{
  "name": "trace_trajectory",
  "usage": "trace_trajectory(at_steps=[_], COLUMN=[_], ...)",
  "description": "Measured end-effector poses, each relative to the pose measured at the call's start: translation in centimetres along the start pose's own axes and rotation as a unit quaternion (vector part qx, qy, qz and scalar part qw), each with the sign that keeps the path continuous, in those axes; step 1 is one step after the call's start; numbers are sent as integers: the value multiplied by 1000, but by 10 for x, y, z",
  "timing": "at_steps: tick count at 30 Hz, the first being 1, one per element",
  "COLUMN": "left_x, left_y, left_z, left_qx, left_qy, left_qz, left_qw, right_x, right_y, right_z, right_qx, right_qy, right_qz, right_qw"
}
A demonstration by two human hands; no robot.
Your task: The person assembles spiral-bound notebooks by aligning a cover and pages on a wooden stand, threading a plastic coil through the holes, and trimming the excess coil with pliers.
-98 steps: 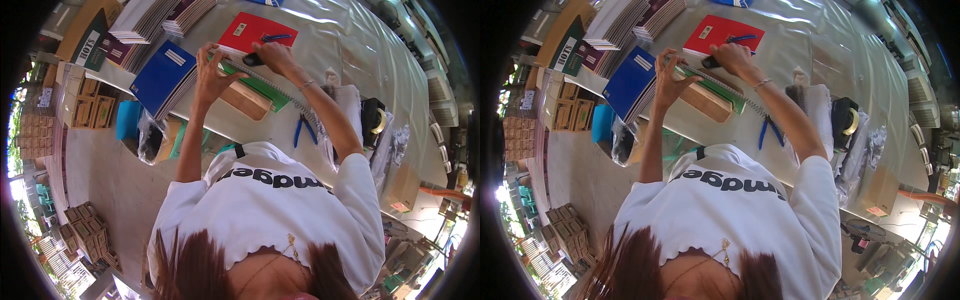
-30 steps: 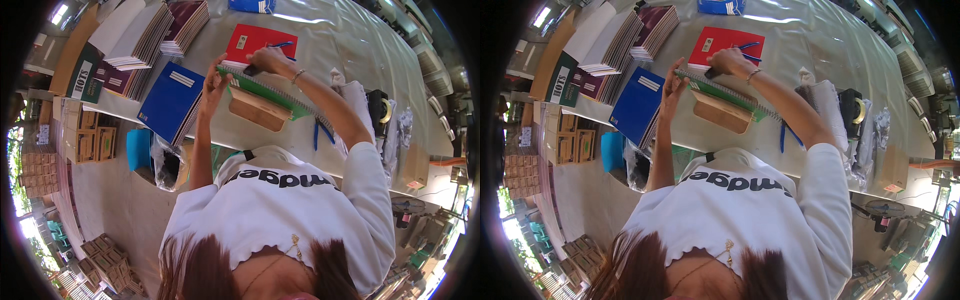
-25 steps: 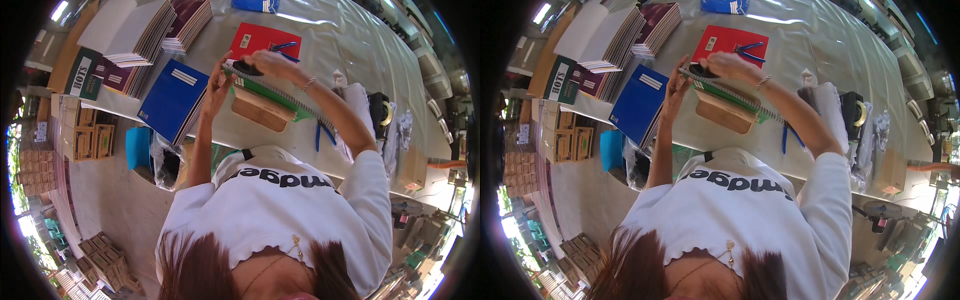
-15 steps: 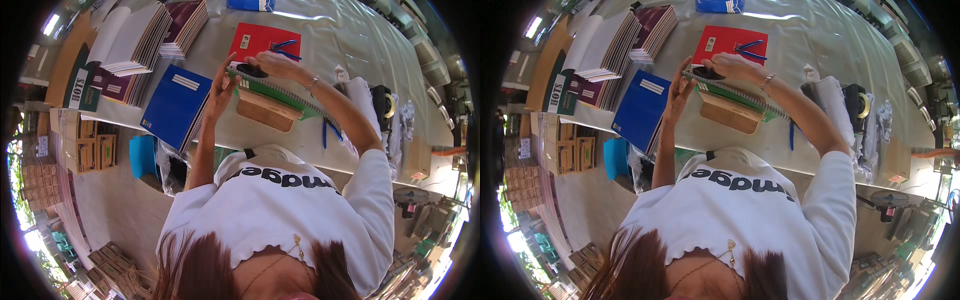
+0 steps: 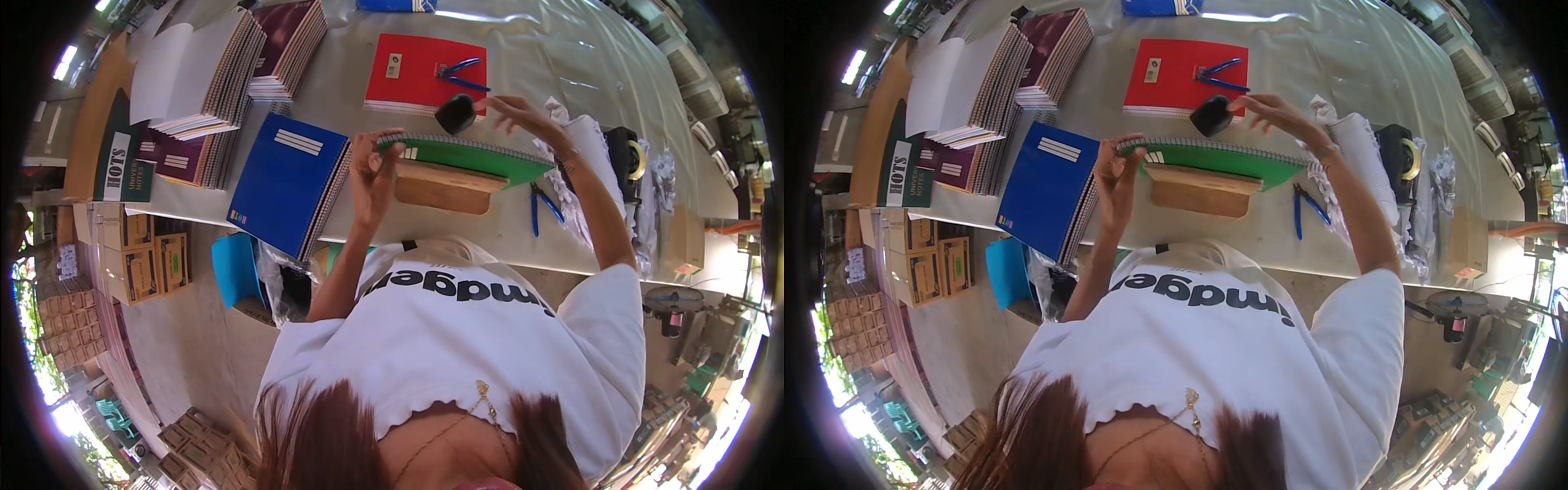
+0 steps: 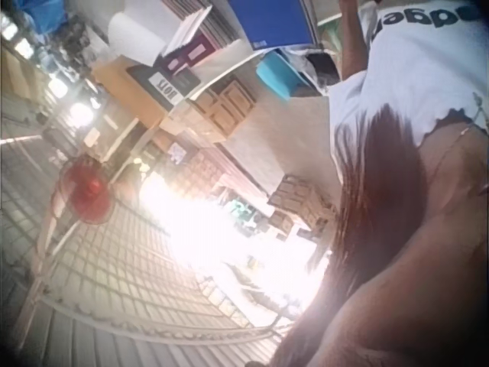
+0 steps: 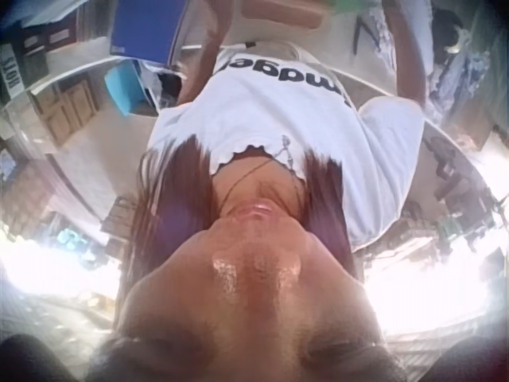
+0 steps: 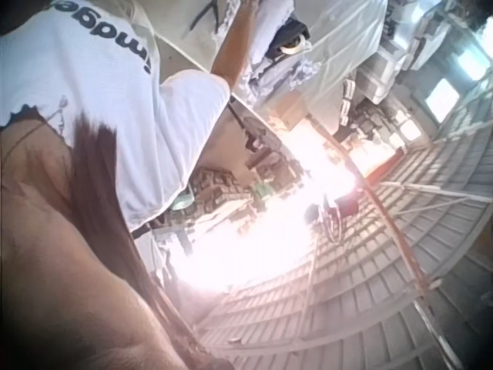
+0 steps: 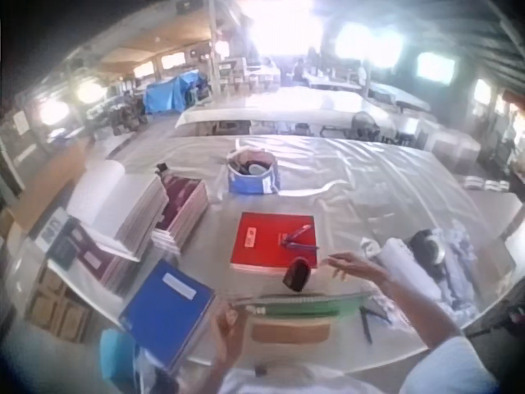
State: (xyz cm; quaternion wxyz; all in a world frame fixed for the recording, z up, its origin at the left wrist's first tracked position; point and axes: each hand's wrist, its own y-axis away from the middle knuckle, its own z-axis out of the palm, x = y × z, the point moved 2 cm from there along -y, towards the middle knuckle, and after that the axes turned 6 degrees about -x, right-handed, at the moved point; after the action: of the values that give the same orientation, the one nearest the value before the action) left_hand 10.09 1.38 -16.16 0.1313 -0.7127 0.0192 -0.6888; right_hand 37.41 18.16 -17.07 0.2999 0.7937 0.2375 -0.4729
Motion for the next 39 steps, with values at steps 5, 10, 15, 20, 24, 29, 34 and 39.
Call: trace_trajectory(at_steps=[5, 10, 15, 20, 24, 29, 34, 39], left_x=[27, 33, 31, 40, 33, 31, 34, 32], left_y=[32, 33, 29, 27, 27, 27, 27, 26], left_z=[15, 4, 4, 1, 2, -1, 0, 0], left_qx=[19, -44, -56, -72, -86, -100, -92, -86], left_qy=[32, 20, 62, 25, 41, 48, 53, 39], left_qz=[-45, -35, -31, -130, -44, -24, -32, -31], left_qw=[998, 998, 996, 989, 994, 993, 994, 995], right_x=[80, 88, 39, -91, -127, -130, -132, -135], right_y=[108, 193, 206, 163, 124, 96, 88, 86], right_z=[22, 122, 156, 171, 190, 201, 207, 212], right_qx=[122, 376, 491, 443, 352, 332, 343, 357], right_qy=[322, 387, 234, 169, 188, 221, 215, 220], right_qz=[8, 180, 143, -47, -144, -182, -166, -158], right_qw=[939, 823, 827, 879, 906, 899, 899, 894])
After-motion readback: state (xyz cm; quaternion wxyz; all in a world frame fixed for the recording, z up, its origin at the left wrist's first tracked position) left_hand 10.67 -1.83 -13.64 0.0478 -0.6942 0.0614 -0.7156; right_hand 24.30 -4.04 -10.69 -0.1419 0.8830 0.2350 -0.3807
